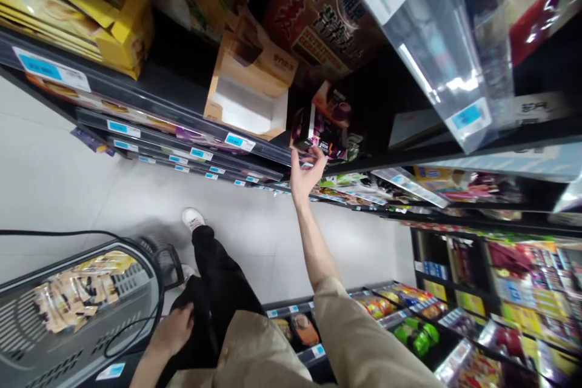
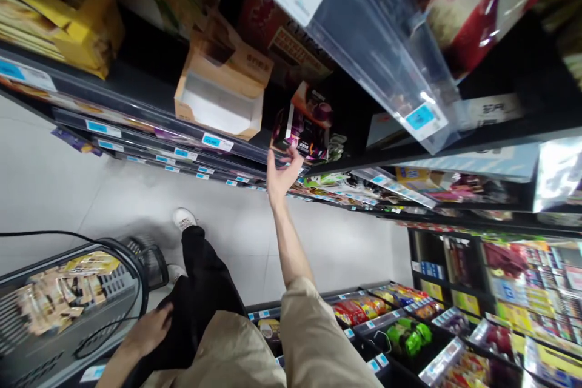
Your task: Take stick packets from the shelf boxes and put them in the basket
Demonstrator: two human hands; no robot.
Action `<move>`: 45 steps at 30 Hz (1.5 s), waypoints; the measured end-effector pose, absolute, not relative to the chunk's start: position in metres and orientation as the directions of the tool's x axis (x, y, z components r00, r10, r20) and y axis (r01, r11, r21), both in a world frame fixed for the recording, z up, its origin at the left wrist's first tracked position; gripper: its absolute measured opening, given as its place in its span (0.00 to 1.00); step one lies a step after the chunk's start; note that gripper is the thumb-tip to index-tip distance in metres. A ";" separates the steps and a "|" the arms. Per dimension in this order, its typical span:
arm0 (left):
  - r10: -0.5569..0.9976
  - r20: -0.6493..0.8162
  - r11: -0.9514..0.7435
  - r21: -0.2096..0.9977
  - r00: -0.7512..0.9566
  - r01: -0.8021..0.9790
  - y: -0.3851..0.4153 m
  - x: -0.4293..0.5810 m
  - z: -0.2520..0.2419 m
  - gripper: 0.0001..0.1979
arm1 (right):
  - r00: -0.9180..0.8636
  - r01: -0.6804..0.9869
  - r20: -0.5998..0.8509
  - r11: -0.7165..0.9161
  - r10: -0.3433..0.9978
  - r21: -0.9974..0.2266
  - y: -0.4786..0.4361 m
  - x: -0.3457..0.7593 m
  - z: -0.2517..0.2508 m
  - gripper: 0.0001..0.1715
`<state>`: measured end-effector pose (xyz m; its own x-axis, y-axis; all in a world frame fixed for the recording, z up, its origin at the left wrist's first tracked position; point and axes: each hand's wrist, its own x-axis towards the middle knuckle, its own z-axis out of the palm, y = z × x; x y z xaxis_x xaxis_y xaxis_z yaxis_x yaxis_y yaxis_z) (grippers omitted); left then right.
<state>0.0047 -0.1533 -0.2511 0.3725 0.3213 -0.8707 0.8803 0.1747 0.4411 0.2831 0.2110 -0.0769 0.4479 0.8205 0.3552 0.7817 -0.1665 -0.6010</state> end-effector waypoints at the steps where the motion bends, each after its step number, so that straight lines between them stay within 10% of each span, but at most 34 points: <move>1: 0.276 -0.863 0.127 0.468 0.422 0.874 -0.151 0.012 -0.240 0.25 | 0.446 0.818 0.384 -0.194 0.809 -0.541 0.225 0.288 -0.067 0.37; 5: 0.198 -0.773 0.063 0.624 0.603 0.779 -0.128 0.048 -0.180 0.23 | 0.392 0.894 0.364 -0.256 0.845 -0.369 0.252 0.297 -0.056 0.29; 10: 0.596 -0.463 0.211 0.879 0.656 0.429 -0.046 0.086 -0.120 0.23 | 0.378 0.909 0.311 -0.285 0.872 -0.305 0.261 0.299 -0.058 0.13; 16: 0.907 -0.142 0.098 0.987 0.396 0.130 0.088 0.109 -0.091 0.22 | 0.376 0.880 0.361 -0.206 0.854 -0.429 0.254 0.308 -0.039 0.12; 25: 0.961 0.209 -0.206 0.978 0.182 -0.034 0.178 0.171 -0.071 0.47 | 0.280 0.767 0.317 -0.013 0.906 -0.641 0.202 0.288 -0.018 0.13; 32: 0.981 0.155 -0.147 0.986 -0.113 0.075 0.185 0.195 -0.083 0.40 | 0.251 0.637 0.199 -0.007 0.947 -0.771 0.162 0.263 -0.008 0.14; 36: 0.990 0.087 -0.091 0.996 -0.109 -0.027 0.185 0.196 -0.085 0.41 | 0.522 0.386 0.165 -0.059 0.837 -0.921 0.139 0.292 -0.020 0.17; 40: 0.995 0.073 -0.080 0.991 -0.071 -0.106 0.182 0.196 -0.089 0.39 | 0.685 0.059 -0.183 -0.304 0.705 -0.951 0.150 0.354 -0.028 0.20; 45: 0.994 0.083 -0.096 0.976 -0.077 -0.196 0.178 0.195 -0.098 0.37 | 0.460 -0.152 -0.495 -0.484 0.737 -0.862 0.180 0.408 -0.023 0.34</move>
